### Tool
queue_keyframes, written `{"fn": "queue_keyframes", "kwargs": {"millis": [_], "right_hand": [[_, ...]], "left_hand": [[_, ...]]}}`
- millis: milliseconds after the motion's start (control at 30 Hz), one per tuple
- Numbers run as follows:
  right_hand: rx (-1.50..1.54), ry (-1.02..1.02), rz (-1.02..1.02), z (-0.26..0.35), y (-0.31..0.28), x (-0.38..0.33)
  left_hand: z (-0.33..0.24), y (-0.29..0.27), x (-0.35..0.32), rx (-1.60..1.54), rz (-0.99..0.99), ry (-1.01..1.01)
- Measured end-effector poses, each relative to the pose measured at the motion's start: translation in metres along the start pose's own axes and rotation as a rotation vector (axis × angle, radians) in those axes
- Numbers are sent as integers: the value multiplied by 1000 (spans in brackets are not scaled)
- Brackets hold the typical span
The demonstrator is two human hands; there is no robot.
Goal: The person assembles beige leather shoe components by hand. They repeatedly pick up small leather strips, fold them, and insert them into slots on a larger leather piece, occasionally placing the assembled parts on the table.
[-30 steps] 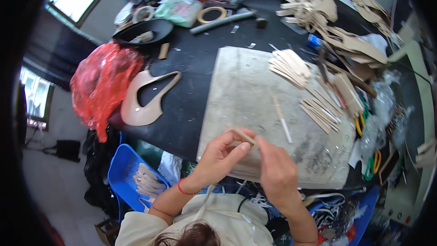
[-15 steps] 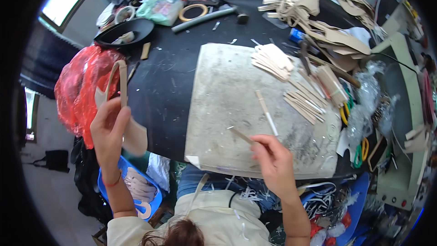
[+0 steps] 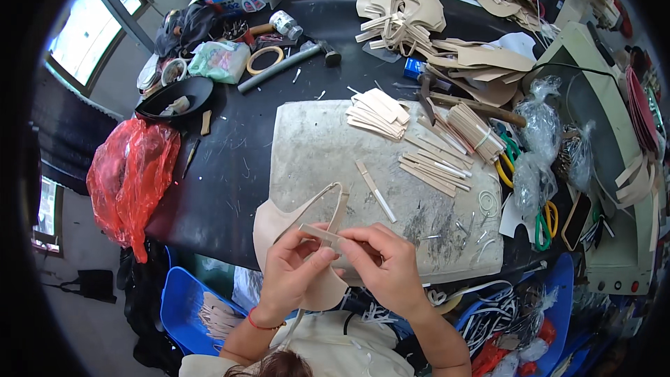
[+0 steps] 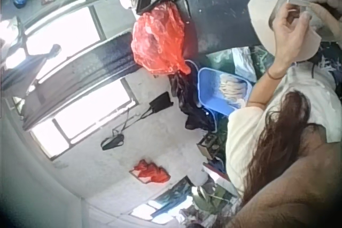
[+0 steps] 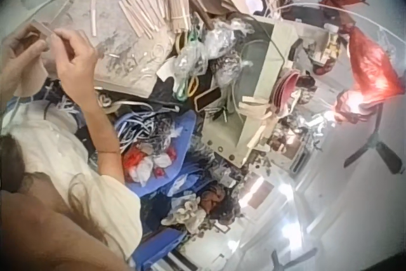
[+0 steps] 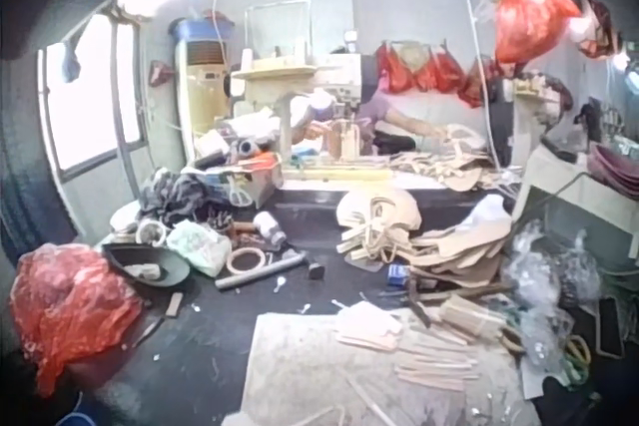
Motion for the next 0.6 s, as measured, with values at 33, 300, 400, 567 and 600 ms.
{"fn": "queue_keyframes", "kwargs": {"millis": [33, 300, 400, 567, 600], "right_hand": [[29, 12, 8, -2, 1, 0], [138, 144, 28, -7, 10, -3], [90, 127, 37, -7, 10, -3], [35, 71, 86, -6, 10, -6], [50, 81, 78, -6, 12, -9]], "left_hand": [[-2, 1, 0, -5, 3, -3], [2, 1, 0, 39, 10, 56], [0, 1, -2, 67, -20, 83], [2, -11, -5, -81, -107, -19], [3, -12, -5, -86, -114, -12]]}}
Point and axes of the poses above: each hand's wrist, its own x-axis towards the middle knuckle, its own y-axis out of the palm, z = x × y, the point moved 7 cm from there along x, towards the middle knuckle, and after that the axes turned 10 degrees about -y, right-handed, at the moved point
